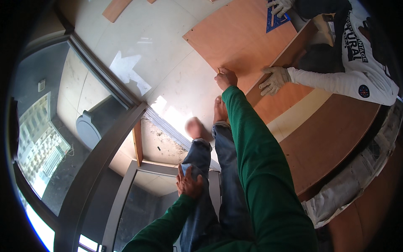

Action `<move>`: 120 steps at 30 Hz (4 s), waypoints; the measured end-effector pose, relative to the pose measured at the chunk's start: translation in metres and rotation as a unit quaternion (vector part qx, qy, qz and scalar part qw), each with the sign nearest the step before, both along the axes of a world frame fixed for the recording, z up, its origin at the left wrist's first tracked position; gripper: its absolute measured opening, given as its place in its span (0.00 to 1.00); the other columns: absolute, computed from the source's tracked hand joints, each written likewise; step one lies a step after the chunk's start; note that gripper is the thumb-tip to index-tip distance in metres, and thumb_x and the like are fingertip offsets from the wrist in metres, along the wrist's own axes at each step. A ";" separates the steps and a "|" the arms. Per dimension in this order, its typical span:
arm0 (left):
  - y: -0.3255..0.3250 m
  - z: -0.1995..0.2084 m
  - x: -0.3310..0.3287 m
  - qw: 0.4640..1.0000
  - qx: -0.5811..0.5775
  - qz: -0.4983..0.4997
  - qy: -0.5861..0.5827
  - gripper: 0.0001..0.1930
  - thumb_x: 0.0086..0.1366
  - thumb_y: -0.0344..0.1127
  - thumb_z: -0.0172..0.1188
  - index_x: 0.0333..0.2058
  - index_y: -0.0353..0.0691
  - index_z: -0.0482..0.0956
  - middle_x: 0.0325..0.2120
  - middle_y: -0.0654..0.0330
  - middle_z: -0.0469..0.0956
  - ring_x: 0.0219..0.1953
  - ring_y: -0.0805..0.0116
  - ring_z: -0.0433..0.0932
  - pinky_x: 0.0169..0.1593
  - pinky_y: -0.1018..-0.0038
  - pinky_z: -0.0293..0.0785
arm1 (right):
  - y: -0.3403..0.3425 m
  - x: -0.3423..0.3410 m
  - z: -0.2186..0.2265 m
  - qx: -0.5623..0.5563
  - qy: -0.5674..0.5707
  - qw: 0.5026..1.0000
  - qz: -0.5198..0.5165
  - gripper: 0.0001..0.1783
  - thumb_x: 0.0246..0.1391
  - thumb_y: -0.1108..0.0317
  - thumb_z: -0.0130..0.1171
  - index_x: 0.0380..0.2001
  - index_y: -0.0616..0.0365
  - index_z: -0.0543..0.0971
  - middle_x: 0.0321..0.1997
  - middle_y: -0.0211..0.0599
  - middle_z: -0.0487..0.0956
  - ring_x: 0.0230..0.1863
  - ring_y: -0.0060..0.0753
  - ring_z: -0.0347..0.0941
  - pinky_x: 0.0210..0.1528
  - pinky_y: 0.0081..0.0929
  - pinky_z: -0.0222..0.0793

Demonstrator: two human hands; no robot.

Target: The person assembles a wooden cabinet with a colleague. They position wooden panels, use a speed square and pencil to mark measurements, and use a power drill to fasten the pieces together.

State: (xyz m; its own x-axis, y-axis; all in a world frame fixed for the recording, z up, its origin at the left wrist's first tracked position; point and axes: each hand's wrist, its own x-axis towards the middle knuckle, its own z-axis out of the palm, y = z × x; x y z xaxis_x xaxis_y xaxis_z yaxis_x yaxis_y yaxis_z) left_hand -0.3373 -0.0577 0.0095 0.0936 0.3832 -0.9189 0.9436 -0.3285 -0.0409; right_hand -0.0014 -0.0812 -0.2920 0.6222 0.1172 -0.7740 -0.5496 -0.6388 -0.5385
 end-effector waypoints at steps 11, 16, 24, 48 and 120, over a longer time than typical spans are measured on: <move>-0.004 -0.001 0.003 1.000 -0.001 0.007 0.018 0.34 0.62 0.47 0.60 0.67 0.44 0.68 0.76 0.43 0.48 0.73 0.40 0.55 0.72 0.47 0.55 | -0.023 0.072 0.006 -0.188 -0.252 0.948 0.052 0.19 0.59 0.65 0.52 0.52 0.53 0.83 0.49 0.52 0.84 0.51 0.55 0.82 0.54 0.41 0.78; -0.002 0.004 0.007 1.000 -0.003 -0.005 0.015 0.35 0.62 0.47 0.60 0.67 0.43 0.68 0.76 0.43 0.47 0.73 0.41 0.54 0.72 0.47 0.54 | -0.049 0.084 0.061 -0.106 -0.274 0.955 0.041 0.18 0.66 0.65 0.49 0.53 0.58 0.80 0.42 0.50 0.86 0.44 0.52 0.84 0.48 0.39 0.79; 0.005 0.004 -0.009 0.999 0.000 -0.053 0.000 0.36 0.61 0.47 0.60 0.67 0.45 0.67 0.76 0.42 0.46 0.74 0.39 0.54 0.72 0.44 0.52 | -0.112 -0.130 0.209 0.049 -0.098 0.993 -0.052 0.16 0.73 0.64 0.47 0.53 0.65 0.75 0.41 0.43 0.83 0.37 0.31 0.83 0.43 0.28 0.81; -0.014 0.007 -0.043 0.967 0.048 -0.217 -0.124 0.31 0.58 0.42 0.62 0.61 0.42 0.71 0.73 0.39 0.51 0.72 0.40 0.57 0.70 0.45 0.55 | -0.056 -0.141 0.561 0.835 -0.038 0.486 -0.254 0.32 0.57 0.36 0.67 0.47 0.55 0.85 0.19 0.27 0.70 0.17 0.25 0.60 0.34 0.32 0.58; -0.066 0.002 -0.056 0.986 0.036 -0.149 -0.062 0.30 0.59 0.41 0.62 0.61 0.43 0.73 0.75 0.43 0.50 0.71 0.41 0.58 0.70 0.47 0.56 | -0.253 -0.336 0.285 -0.153 -0.191 0.968 0.053 0.10 0.61 0.74 0.53 0.44 0.62 0.78 0.45 0.51 0.82 0.47 0.57 0.79 0.51 0.48 0.75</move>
